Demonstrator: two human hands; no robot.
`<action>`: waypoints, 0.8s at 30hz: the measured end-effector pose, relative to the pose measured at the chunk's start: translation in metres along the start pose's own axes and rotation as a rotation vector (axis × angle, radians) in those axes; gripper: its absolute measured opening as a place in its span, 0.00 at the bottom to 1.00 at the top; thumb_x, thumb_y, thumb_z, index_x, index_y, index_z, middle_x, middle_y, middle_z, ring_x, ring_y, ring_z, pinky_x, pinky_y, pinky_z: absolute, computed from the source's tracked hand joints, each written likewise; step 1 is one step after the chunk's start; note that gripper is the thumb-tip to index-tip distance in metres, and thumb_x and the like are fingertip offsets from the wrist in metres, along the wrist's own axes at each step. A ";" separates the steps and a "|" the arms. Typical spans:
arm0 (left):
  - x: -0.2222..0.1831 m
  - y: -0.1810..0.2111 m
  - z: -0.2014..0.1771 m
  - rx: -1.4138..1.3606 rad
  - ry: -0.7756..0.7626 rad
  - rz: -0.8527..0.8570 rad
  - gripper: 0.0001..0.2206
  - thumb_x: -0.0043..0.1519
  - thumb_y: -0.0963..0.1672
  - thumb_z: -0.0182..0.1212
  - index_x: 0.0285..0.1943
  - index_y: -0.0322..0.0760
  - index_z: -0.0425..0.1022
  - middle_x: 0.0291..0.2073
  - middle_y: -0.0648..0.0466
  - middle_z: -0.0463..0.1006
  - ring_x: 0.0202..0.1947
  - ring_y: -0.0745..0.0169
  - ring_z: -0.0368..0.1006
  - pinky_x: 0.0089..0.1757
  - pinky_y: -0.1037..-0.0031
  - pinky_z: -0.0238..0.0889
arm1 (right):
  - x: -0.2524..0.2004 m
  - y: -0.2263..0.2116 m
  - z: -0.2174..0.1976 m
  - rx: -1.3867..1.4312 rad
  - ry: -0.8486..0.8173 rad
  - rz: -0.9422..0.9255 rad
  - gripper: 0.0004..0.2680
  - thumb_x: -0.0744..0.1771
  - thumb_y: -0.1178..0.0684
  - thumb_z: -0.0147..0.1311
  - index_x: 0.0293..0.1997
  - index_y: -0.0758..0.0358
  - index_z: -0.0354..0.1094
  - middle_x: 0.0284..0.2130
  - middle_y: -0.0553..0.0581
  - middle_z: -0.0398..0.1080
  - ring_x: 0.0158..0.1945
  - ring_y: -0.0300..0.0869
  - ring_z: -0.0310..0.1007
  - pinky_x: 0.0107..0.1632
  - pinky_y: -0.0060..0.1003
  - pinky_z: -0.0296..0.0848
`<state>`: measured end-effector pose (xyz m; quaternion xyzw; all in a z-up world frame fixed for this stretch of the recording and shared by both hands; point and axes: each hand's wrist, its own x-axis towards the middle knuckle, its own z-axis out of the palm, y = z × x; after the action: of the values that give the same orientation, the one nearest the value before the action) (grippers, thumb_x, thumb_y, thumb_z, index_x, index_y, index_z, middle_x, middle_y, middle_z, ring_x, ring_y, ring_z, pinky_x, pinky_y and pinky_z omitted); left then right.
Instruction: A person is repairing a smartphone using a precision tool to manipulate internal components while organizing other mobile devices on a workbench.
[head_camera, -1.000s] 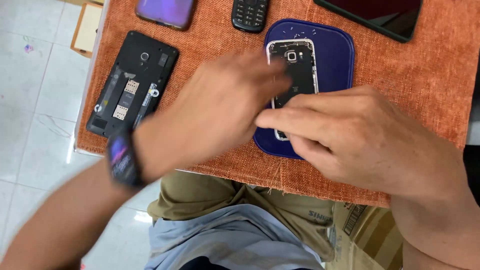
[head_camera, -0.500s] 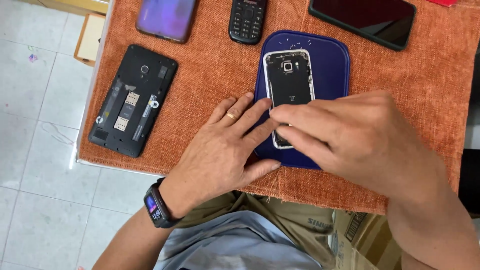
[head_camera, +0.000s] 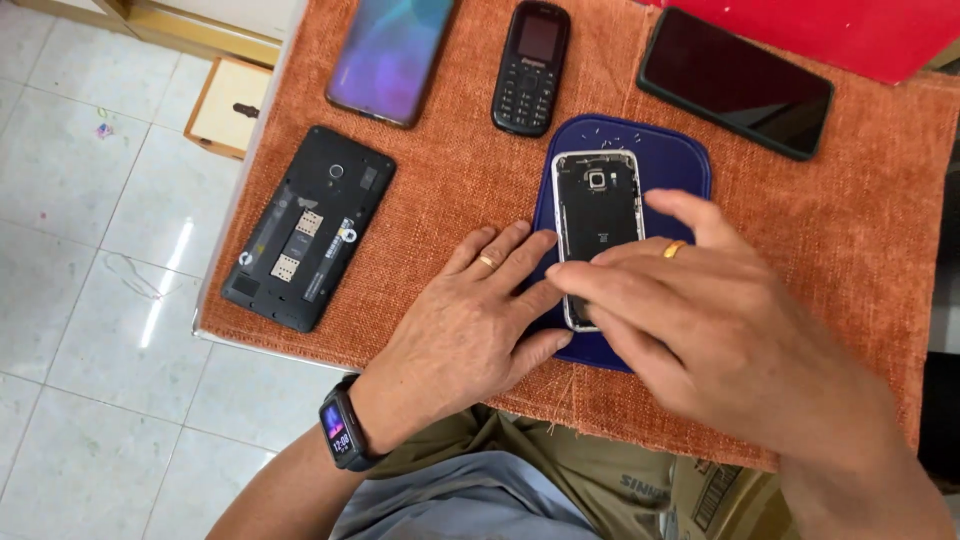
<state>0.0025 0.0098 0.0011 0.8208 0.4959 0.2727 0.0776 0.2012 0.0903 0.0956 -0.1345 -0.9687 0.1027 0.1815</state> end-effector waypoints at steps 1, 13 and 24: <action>0.000 -0.001 0.001 -0.012 0.003 0.001 0.22 0.67 0.52 0.56 0.64 0.34 0.71 0.64 0.36 0.71 0.65 0.32 0.66 0.63 0.48 0.56 | 0.000 0.001 0.002 -0.046 0.033 -0.003 0.10 0.65 0.61 0.66 0.50 0.66 0.74 0.38 0.53 0.81 0.40 0.41 0.81 0.64 0.68 0.67; 0.003 0.002 0.003 0.035 -0.034 -0.034 0.23 0.69 0.52 0.49 0.69 0.39 0.67 0.67 0.40 0.68 0.68 0.36 0.63 0.63 0.49 0.52 | -0.004 -0.005 0.000 -0.211 0.014 -0.012 0.07 0.66 0.65 0.61 0.46 0.63 0.73 0.19 0.47 0.67 0.20 0.37 0.61 0.36 0.38 0.74; 0.003 0.002 -0.003 -0.007 -0.010 0.026 0.19 0.69 0.52 0.52 0.62 0.40 0.73 0.66 0.38 0.69 0.64 0.27 0.65 0.60 0.46 0.54 | -0.005 -0.008 -0.001 -0.203 0.028 -0.022 0.08 0.64 0.65 0.56 0.46 0.62 0.73 0.25 0.48 0.71 0.22 0.38 0.68 0.27 0.34 0.69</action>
<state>0.0034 0.0113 0.0059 0.8284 0.4837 0.2711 0.0791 0.2043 0.0818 0.0967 -0.1432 -0.9729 0.0001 0.1816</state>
